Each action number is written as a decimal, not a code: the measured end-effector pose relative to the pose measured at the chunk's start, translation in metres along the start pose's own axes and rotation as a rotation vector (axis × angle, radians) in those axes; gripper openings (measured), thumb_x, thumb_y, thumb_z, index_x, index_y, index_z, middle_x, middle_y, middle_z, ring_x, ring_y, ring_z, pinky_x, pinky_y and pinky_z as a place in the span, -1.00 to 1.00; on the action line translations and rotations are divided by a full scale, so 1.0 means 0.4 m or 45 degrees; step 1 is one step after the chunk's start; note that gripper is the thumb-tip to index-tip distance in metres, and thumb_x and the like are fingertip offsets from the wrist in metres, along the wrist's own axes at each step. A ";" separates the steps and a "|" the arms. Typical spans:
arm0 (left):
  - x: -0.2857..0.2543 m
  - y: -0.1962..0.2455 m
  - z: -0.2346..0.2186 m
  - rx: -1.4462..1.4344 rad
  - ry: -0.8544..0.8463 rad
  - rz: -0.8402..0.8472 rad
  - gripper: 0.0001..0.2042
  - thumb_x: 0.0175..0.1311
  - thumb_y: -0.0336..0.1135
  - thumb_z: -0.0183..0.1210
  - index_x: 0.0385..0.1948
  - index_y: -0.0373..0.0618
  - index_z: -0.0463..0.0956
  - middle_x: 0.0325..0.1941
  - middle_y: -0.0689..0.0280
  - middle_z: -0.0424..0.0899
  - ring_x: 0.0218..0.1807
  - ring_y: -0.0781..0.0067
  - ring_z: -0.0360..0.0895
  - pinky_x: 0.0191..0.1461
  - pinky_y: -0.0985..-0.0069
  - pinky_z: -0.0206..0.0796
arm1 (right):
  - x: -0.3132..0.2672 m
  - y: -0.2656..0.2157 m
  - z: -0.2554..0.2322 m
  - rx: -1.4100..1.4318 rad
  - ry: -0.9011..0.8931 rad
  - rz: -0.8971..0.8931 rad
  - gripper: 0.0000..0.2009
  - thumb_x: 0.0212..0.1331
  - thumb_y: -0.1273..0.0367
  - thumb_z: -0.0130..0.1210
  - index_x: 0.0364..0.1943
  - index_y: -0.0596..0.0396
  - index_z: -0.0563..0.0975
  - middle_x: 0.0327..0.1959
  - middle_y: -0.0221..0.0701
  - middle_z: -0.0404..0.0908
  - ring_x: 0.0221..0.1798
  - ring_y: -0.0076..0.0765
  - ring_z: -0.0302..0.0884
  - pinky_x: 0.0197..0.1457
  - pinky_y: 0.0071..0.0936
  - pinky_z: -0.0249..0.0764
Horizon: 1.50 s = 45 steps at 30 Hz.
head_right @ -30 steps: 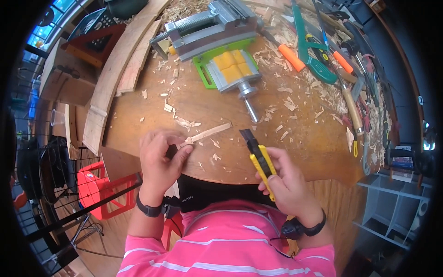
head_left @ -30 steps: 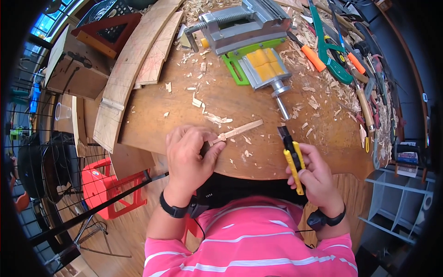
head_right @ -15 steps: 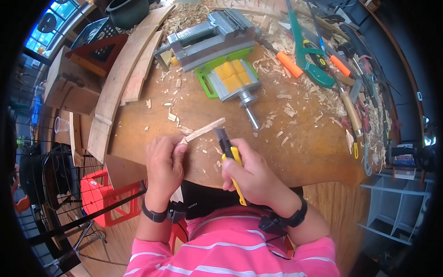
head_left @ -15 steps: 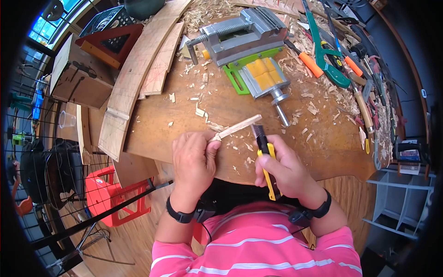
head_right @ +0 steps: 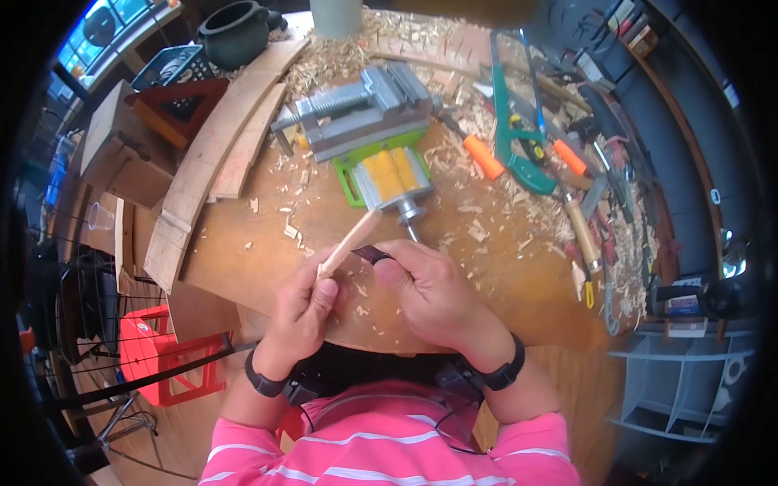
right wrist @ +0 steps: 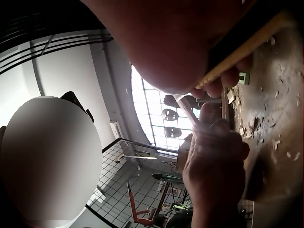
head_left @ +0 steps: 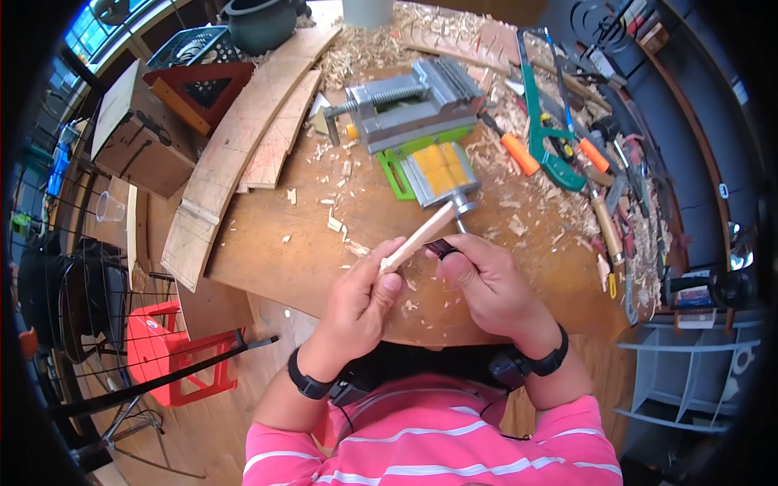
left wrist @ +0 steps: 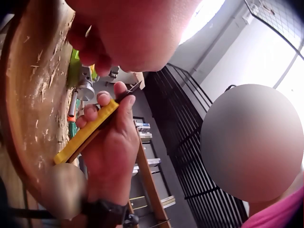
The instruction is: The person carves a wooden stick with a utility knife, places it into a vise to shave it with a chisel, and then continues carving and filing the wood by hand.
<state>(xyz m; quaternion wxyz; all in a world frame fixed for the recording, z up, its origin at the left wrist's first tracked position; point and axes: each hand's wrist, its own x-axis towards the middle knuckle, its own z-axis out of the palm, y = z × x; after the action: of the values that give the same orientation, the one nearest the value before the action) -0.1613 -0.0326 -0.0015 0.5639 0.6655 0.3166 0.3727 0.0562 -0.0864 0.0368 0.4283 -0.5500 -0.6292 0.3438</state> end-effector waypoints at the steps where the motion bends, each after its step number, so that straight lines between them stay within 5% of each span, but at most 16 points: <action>1: 0.008 0.008 0.003 0.325 0.052 0.275 -0.59 0.57 -0.44 0.14 0.40 -0.24 0.45 -0.20 0.17 0.69 -0.22 0.31 0.65 -0.13 0.42 0.49 | 0.010 0.003 -0.004 -0.016 -0.009 -0.021 -0.71 0.62 0.24 0.07 0.10 0.18 0.62 -0.31 -0.46 0.65 -0.27 -0.59 0.59 -0.16 -0.54 0.53; 4: 0.032 0.026 -0.007 0.562 0.134 0.526 -0.56 0.48 -0.51 0.18 0.38 -0.24 0.47 -0.22 0.07 0.63 -0.21 0.07 0.64 -0.12 0.32 0.47 | 0.031 -0.004 -0.021 -0.057 0.046 -0.178 -0.73 0.61 0.28 0.07 0.10 0.21 0.62 -0.27 -0.41 0.65 -0.23 -0.54 0.62 -0.10 -0.53 0.54; 6: 0.033 0.052 -0.015 0.565 0.110 0.528 -0.55 0.45 -0.52 0.20 0.37 -0.24 0.48 -0.21 0.05 0.64 -0.22 0.02 0.64 -0.12 0.30 0.48 | 0.028 -0.014 -0.020 0.043 0.012 -0.079 -0.76 0.47 0.42 0.17 0.13 0.18 0.63 -0.13 -0.15 0.72 -0.12 -0.09 0.73 -0.05 -0.31 0.59; 7: 0.032 0.064 -0.020 0.565 0.062 0.521 -0.55 0.43 -0.54 0.21 0.35 -0.24 0.50 -0.21 0.04 0.64 -0.22 -0.02 0.63 -0.13 0.28 0.48 | 0.026 -0.018 -0.017 0.046 0.010 -0.091 -0.76 0.47 0.42 0.17 0.13 0.18 0.63 -0.13 -0.15 0.72 -0.12 -0.09 0.73 -0.05 -0.31 0.59; 11: 0.031 0.071 -0.019 0.416 0.031 0.515 -0.60 0.48 -0.50 0.20 0.33 -0.24 0.53 -0.17 0.06 0.68 -0.22 0.08 0.67 -0.13 0.32 0.50 | 0.022 -0.028 0.002 -0.053 0.081 -0.232 -0.78 0.45 0.41 0.18 0.07 0.18 0.63 -0.13 -0.13 0.72 -0.15 0.03 0.74 -0.10 -0.25 0.62; 12: 0.027 0.071 -0.020 0.301 -0.026 0.405 -0.61 0.56 -0.42 0.14 0.36 -0.25 0.48 -0.12 0.14 0.70 -0.20 0.26 0.64 -0.09 0.40 0.50 | 0.025 -0.029 0.006 -0.092 0.114 -0.272 -0.79 0.44 0.41 0.19 0.05 0.18 0.63 -0.14 -0.12 0.71 -0.16 0.07 0.74 -0.13 -0.22 0.63; 13: 0.023 0.068 -0.020 0.185 -0.082 0.291 -0.61 0.64 -0.35 0.08 0.40 -0.25 0.44 -0.07 0.22 0.72 -0.19 0.44 0.60 -0.05 0.47 0.49 | 0.028 -0.028 0.008 -0.092 0.116 -0.277 -0.79 0.44 0.41 0.19 0.05 0.18 0.63 -0.14 -0.12 0.71 -0.16 0.07 0.74 -0.13 -0.22 0.63; 16: 0.025 0.039 -0.008 -0.125 -0.077 0.184 -0.63 0.67 -0.31 0.06 0.38 -0.22 0.45 -0.03 0.28 0.72 -0.16 0.56 0.58 -0.02 0.56 0.47 | 0.044 -0.024 0.016 -0.157 0.104 -0.302 -0.81 0.43 0.40 0.18 0.03 0.15 0.64 -0.16 -0.14 0.71 -0.16 0.11 0.74 -0.16 -0.17 0.63; 28: -0.028 -0.075 -0.012 -0.481 0.219 0.207 -0.70 0.68 -0.39 0.02 0.28 -0.33 0.48 -0.01 0.23 0.76 -0.10 0.51 0.70 0.00 0.51 0.57 | 0.104 -0.032 0.111 -0.402 -0.067 -0.295 -0.84 0.50 0.32 0.12 -0.10 0.08 0.66 -0.27 -0.21 0.67 -0.24 0.09 0.70 -0.23 -0.09 0.59; 45: -0.004 -0.088 -0.018 -0.287 0.327 0.118 -0.76 0.66 -0.34 0.08 0.11 -0.33 0.56 -0.28 0.28 0.75 -0.24 0.55 0.70 -0.14 0.54 0.55 | 0.099 -0.031 0.162 -0.648 0.013 -0.214 -0.81 0.50 0.28 0.14 -0.29 0.04 0.52 -0.39 -0.25 0.62 -0.39 0.06 0.67 -0.38 -0.08 0.54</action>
<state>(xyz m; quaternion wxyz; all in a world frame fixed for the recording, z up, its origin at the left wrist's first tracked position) -0.1682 -0.0245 -0.0358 0.5720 0.5588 0.3112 0.5135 -0.0092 -0.0467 0.0288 0.3065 -0.5874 -0.7368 0.1351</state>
